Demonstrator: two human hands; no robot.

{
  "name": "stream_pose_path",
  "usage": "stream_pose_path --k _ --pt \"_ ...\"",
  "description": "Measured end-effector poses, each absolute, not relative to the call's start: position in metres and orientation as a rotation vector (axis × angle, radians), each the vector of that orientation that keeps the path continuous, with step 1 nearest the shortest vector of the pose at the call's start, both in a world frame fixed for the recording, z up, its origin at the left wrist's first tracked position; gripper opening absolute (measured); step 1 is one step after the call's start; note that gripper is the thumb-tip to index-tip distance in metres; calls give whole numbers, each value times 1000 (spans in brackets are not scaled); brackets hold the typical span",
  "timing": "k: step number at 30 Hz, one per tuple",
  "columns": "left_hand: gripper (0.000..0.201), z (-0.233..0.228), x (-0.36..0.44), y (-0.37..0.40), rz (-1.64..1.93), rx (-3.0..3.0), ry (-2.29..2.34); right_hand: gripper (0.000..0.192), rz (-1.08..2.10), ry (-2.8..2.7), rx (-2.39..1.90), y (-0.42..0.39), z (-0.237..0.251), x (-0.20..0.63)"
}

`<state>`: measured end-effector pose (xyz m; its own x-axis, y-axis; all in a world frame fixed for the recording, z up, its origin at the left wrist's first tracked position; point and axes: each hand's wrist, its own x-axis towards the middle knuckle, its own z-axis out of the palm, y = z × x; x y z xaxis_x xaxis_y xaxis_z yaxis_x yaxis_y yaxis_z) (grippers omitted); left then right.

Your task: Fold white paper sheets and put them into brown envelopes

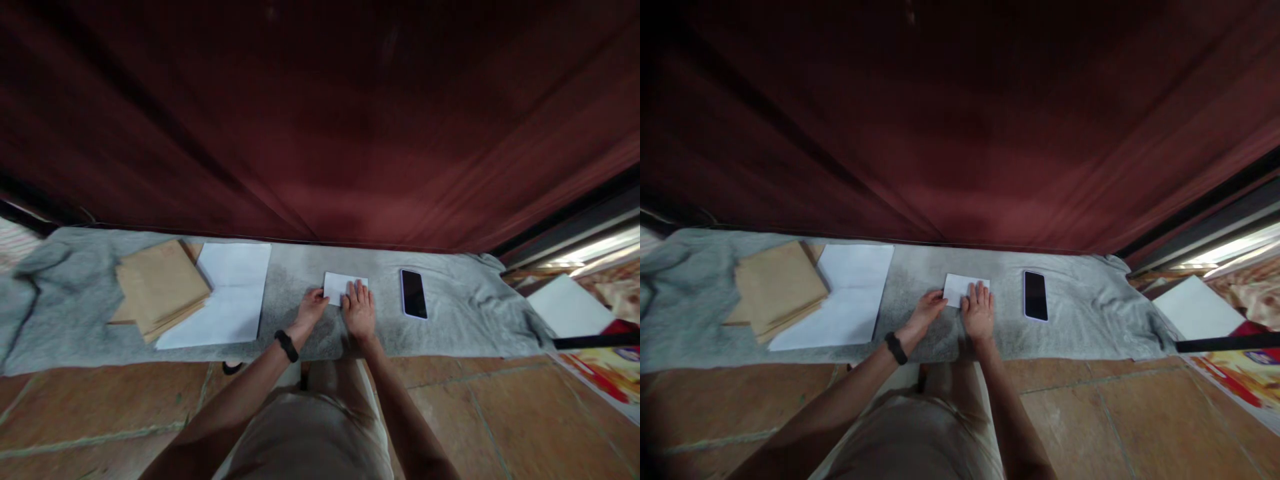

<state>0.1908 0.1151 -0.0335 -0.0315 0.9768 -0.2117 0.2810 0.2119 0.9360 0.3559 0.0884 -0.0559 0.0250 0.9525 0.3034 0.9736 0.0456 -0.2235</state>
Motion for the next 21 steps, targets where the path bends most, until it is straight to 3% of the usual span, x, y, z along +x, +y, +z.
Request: stream_pose_path --k 4,13,21 --pt "11 -27 189 120 816 1149 1542 51 -103 -1982 -1932 88 -58 355" --pt "10 -17 184 119 800 988 1491 50 -53 -1986 -1896 83 -57 357" --pt "32 -20 181 116 859 894 1490 52 -28 -2104 -1748 69 -58 349"
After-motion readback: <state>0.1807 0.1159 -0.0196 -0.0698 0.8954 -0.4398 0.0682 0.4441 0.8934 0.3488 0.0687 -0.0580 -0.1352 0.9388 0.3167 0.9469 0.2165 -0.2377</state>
